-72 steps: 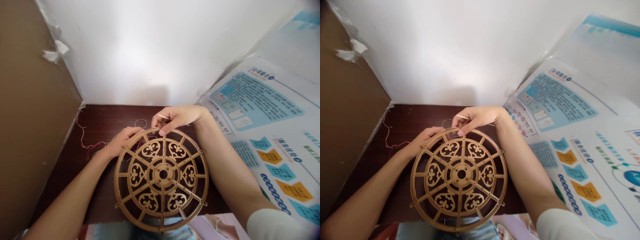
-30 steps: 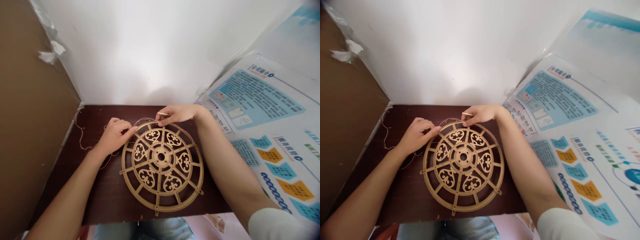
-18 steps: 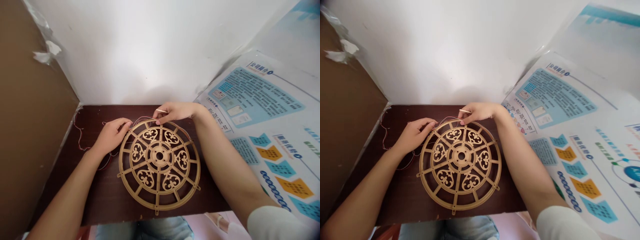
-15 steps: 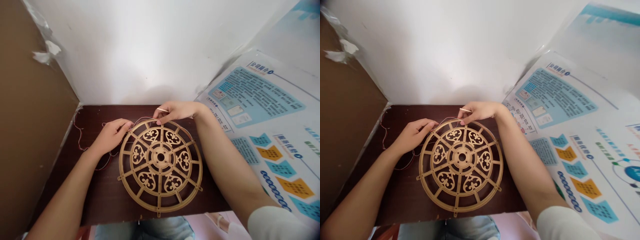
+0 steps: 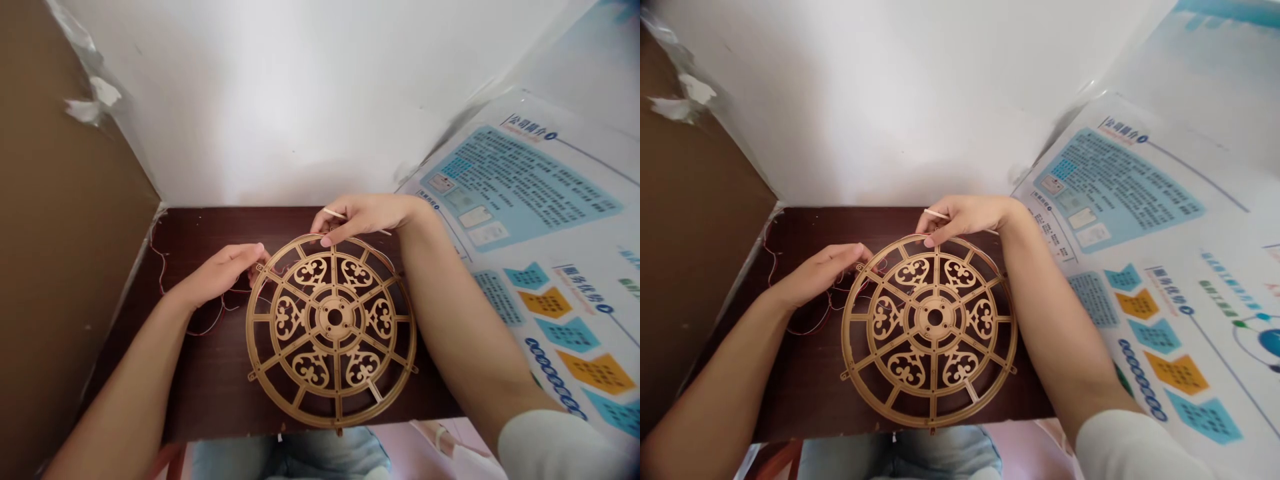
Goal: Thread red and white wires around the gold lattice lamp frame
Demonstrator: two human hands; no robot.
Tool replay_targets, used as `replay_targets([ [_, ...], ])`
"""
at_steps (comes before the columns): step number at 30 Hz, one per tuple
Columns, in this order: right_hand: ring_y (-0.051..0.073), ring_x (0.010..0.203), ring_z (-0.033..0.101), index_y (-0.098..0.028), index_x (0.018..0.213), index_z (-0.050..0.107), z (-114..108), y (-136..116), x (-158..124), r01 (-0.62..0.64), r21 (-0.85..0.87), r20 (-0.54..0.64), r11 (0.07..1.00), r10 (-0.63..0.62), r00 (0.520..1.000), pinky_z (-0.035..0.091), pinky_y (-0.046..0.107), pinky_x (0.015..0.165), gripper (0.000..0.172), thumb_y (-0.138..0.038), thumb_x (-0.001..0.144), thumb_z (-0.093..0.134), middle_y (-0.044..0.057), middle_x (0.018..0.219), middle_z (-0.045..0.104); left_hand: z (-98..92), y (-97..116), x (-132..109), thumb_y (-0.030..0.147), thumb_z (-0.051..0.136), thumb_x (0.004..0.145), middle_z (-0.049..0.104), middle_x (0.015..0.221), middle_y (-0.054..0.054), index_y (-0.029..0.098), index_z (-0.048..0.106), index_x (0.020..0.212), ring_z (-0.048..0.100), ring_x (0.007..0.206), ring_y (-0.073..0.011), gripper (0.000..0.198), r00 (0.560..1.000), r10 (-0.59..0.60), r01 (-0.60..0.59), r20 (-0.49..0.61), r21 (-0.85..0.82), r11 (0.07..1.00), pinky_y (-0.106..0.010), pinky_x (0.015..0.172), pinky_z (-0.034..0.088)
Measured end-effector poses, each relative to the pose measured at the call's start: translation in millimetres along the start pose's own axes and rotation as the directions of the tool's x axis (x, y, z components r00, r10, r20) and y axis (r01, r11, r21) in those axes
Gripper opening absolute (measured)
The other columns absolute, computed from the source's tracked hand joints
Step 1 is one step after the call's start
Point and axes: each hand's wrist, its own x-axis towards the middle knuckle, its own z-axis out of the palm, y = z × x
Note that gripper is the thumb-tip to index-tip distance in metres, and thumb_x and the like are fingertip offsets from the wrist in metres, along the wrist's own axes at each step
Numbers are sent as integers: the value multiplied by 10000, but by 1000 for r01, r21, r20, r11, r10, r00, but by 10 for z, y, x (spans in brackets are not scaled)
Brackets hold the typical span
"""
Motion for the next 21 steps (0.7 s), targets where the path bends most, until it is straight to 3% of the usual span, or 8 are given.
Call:
replay_targets([
  [3,186,897,754,-210,1156,807,-1,6,0,8,13,14,1000,-8,1000,575,309,823,426,-519,875,887,39,996,847,17,-29,40,672,564,1084,774,881,-28,217,780,941,650,818,-170,523,998,8,-8,-56,-15,1000,-296,836,535],
  [10,171,860,688,-229,1140,813,-13,2,-11,35,-63,-2,997,-35,999,506,314,794,403,-527,876,876,22,957,816,-12,-122,93,484,859,933,753,960,-5,210,743,1002,652,824,-128,305,967,68,-88,-245,-73,993,-258,805,532],
  [15,175,835,652,-207,1143,805,-22,36,21,24,-138,-6,990,-25,1000,475,328,789,452,-570,878,854,31,925,798,-1,-157,111,378,948,850,786,1058,-19,213,746,1087,751,938,-145,353,974,82,-120,-210,-178,977,-279,902,616],
  [21,186,863,663,-203,1160,799,-29,35,31,5,-150,5,989,-4,1000,476,334,799,454,-563,887,843,48,963,811,-3,-224,139,399,992,805,841,1138,-68,222,752,1300,792,986,-178,578,986,27,-56,-163,-173,983,-309,930,644],
])
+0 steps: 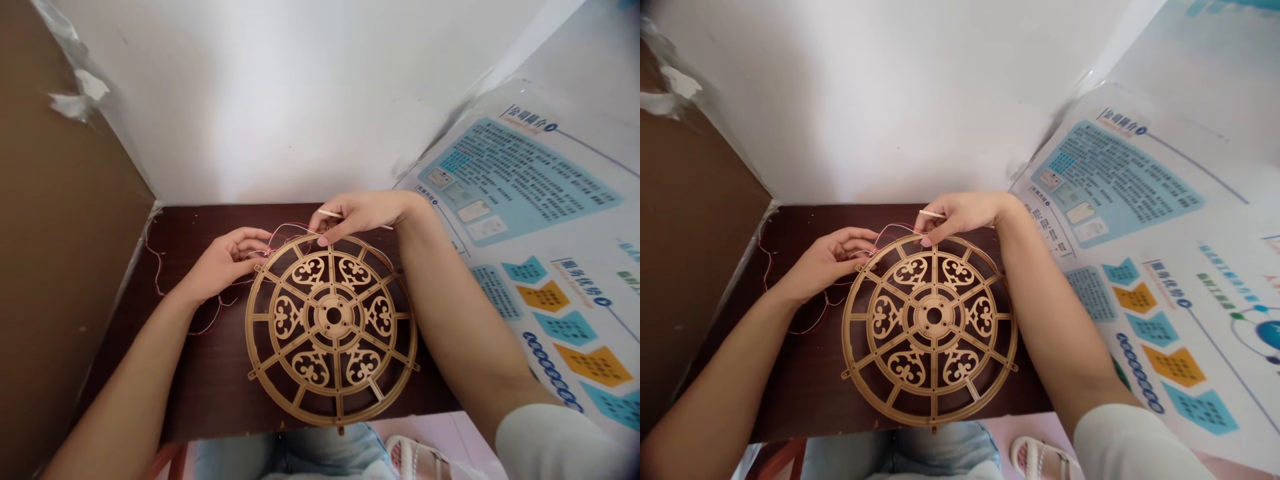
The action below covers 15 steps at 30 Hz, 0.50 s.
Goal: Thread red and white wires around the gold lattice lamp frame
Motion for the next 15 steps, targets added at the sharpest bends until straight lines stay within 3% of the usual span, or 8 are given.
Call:
replay_targets([
  [6,186,879,663,-189,1152,792,1,7,6,3,-20,18,1000,-2,1000,476,329,814,461,-572,898,830,52,980,811,19,5,9,463,977,820,859,1132,-75,226,822,1184,800,1033,-200,462,999,20,-18,-42,46,999,-332,980,638],
  [10,177,870,649,-186,1160,786,-5,27,19,-1,-33,11,999,1,1000,466,318,806,470,-571,895,835,43,970,801,44,22,2,462,1000,788,859,1147,-70,235,833,1194,787,1036,-199,494,998,29,-27,-58,34,999,-325,974,624],
  [15,170,862,639,-169,1169,777,1,25,45,2,-50,48,999,0,999,452,308,781,488,-567,893,838,49,975,797,53,9,9,589,864,918,864,1060,-73,222,846,1144,638,692,-110,431,991,-1,6,-136,39,999,-253,679,538],
])
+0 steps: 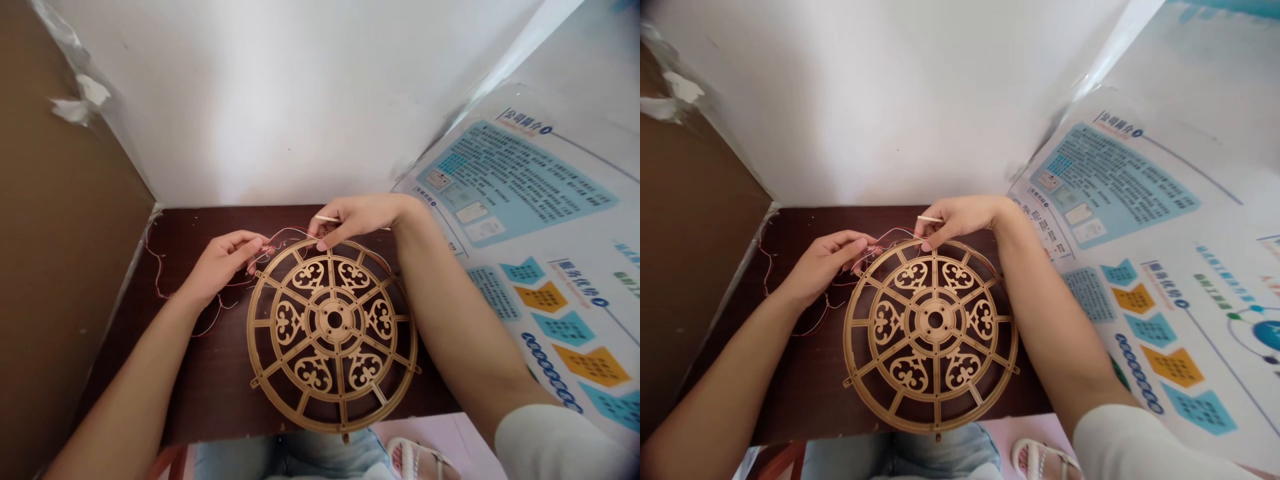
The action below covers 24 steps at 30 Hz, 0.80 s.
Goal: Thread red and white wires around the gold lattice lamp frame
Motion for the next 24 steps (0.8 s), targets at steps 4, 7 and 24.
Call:
replay_targets([
  [4,157,823,613,-163,1148,779,12,3,32,5,-9,19,1000,-5,1000,425,298,744,509,-597,888,833,42,945,785,11,-21,16,508,964,822,856,1108,-88,211,815,1145,690,791,-144,464,999,-21,22,26,-63,998,-234,633,518],
  [7,156,812,611,-167,1146,785,17,12,51,6,-12,27,1000,-6,1000,414,303,739,526,-619,884,838,34,931,786,25,-3,14,467,978,796,838,1138,-92,202,789,1202,704,830,-157,520,999,-19,21,33,-51,998,-229,612,517],
  [24,195,924,681,-155,1183,791,28,-20,74,2,-14,52,1000,-2,999,468,325,841,551,-622,893,828,70,1043,817,27,-111,21,461,566,1047,768,1136,-87,226,773,1093,705,1053,-257,317,972,227,-229,68,516,826,-409,944,539],
])
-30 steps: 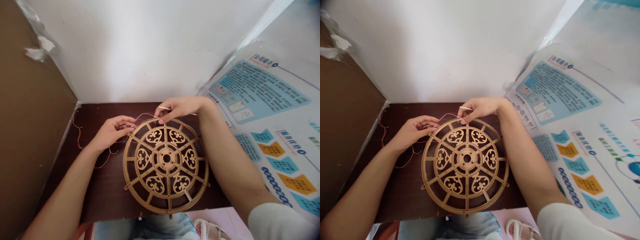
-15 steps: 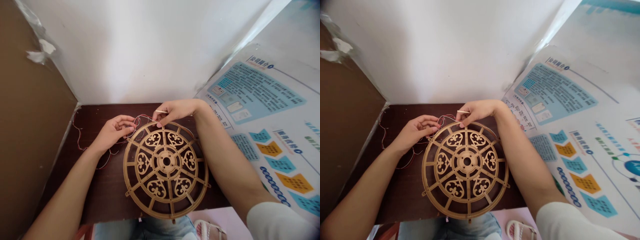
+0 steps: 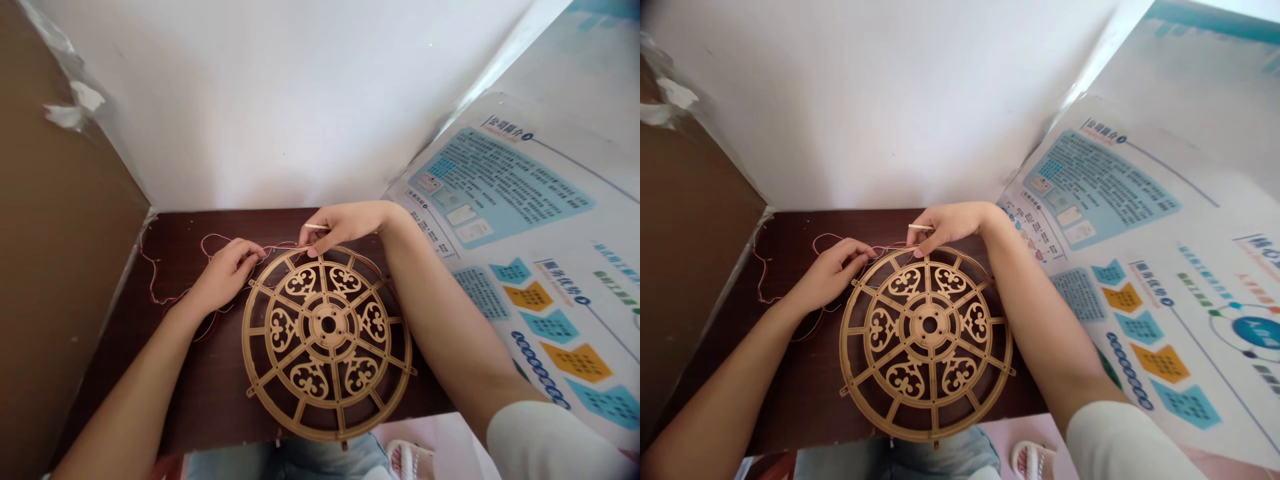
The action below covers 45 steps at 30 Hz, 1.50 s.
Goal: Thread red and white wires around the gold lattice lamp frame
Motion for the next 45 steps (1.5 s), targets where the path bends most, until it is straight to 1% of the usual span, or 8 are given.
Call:
replay_targets([
  [7,198,913,676,-165,1154,791,8,31,29,14,0,-7,1000,-14,1000,462,329,841,545,-637,884,826,69,1032,812,-15,56,-18,421,514,1097,775,985,-18,243,688,1183,678,770,-180,264,998,-51,51,-27,-20,998,-358,837,533],
  [16,186,894,655,-169,1128,782,5,29,28,21,-2,0,1000,-21,1000,465,319,825,501,-608,891,832,61,1002,801,-17,55,1,402,628,1059,794,1305,-83,231,736,1245,737,1202,-254,275,971,-2,-8,-238,-40,999,-433,1125,546],
  [21,171,820,617,-159,1121,784,6,37,55,23,-36,-3,999,-23,1000,431,323,775,538,-642,885,822,53,957,788,-37,53,11,375,601,1080,763,1359,-104,210,739,1260,697,1306,-253,281,913,42,-68,-405,-51,996,-444,1197,522],
  [26,169,823,611,-169,1113,786,20,29,72,24,-47,8,999,-24,1000,420,322,774,505,-631,910,809,60,988,800,-11,89,11,293,695,1028,720,1275,-96,207,704,1166,739,1179,-219,162,810,56,-167,-584,-138,976,-406,1117,583],
  [30,161,816,602,-166,1106,795,38,17,88,36,-46,12,998,-35,999,416,312,765,480,-606,915,811,55,970,796,4,159,-8,292,733,1003,731,1189,-64,234,672,1181,738,1109,-213,197,773,111,-198,-625,-71,978,-402,1068,589],
  [35,160,796,607,-160,1098,793,58,21,116,34,-26,16,999,-34,999,414,311,762,515,-628,886,828,43,915,791,-27,211,-37,341,725,1018,775,1006,-18,267,762,988,696,916,-232,88,825,222,-101,-520,251,963,-475,1072,474],
  [38,158,784,589,-166,1097,790,53,33,117,36,-34,11,999,-36,999,406,316,761,550,-669,876,826,35,901,777,-44,195,-33,379,722,1034,802,982,-2,281,790,938,672,829,-222,153,856,222,-93,-467,284,954,-478,1055,423],
  [45,159,797,548,-160,1113,784,-10,118,68,-14,-71,-8,997,14,1000,403,325,768,602,-708,867,816,29,915,736,-80,99,-16,448,764,1004,842,934,2,328,830,879,681,937,-279,185,906,192,-68,-378,317,946,-532,1105,342],
])
